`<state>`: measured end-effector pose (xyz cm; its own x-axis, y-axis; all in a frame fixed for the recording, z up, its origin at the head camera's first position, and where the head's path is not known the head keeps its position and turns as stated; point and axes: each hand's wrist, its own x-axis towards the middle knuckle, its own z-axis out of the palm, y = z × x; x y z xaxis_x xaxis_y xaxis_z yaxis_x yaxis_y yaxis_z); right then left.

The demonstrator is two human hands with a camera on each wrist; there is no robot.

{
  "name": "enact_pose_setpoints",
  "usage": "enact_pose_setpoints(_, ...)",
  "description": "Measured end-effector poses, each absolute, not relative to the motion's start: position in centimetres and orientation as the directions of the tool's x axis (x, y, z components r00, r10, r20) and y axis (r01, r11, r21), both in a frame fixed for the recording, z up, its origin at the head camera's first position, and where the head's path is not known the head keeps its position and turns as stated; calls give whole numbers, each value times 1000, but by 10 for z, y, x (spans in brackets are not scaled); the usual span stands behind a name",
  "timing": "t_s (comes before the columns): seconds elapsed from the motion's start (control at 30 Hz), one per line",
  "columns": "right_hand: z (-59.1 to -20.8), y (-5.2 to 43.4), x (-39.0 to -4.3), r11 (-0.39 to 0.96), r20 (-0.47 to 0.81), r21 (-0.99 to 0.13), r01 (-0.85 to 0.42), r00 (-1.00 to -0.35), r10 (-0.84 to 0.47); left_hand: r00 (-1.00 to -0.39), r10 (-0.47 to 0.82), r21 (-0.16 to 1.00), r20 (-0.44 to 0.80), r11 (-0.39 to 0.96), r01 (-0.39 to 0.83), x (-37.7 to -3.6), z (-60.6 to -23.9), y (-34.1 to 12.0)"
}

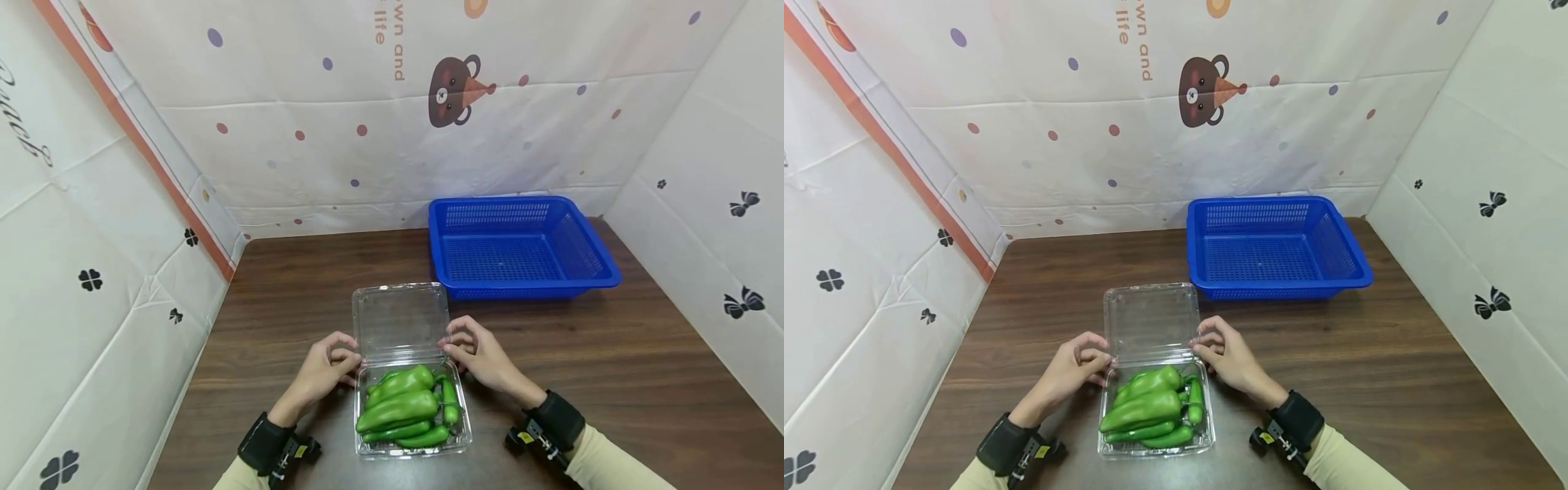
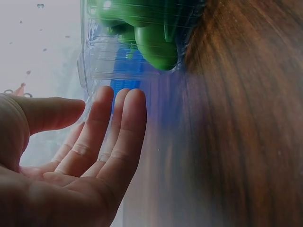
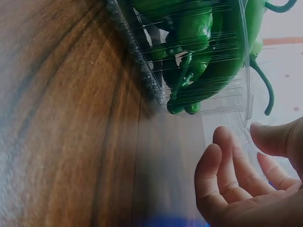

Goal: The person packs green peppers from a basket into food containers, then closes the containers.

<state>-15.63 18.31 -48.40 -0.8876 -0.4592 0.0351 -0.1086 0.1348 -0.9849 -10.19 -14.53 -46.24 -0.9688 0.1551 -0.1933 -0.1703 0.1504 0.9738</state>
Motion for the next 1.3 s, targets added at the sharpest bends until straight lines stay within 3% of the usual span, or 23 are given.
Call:
enact_pose_setpoints(0.3, -479, 183, -160, 144, 219, -948, -283, -910, -351, -989, 145, 989, -34, 147, -12, -110, -463, -140)
enact_pose_setpoints(0.47, -470, 180, -166, 229, 375, -869, -438, -886, -272, -994, 103, 986, 34, 160, 50, -117, -464, -134)
enact_pose_setpoints(0.6, -463, 179, -172, 228, 444, -842, -488, -869, -221, -994, 83, 988, 74, 128, 84, -126, -466, -132)
enact_pose_setpoints(1.03, -452, 187, -160, 77, 414, -888, -454, -860, -297, -994, 32, 990, 102, 98, 105, -137, -470, -127)
enact_pose_setpoints(1.3, -453, 193, -138, 110, 410, -880, -461, -856, -314, -991, 38, 940, 132, 311, 137, -113, -459, -131)
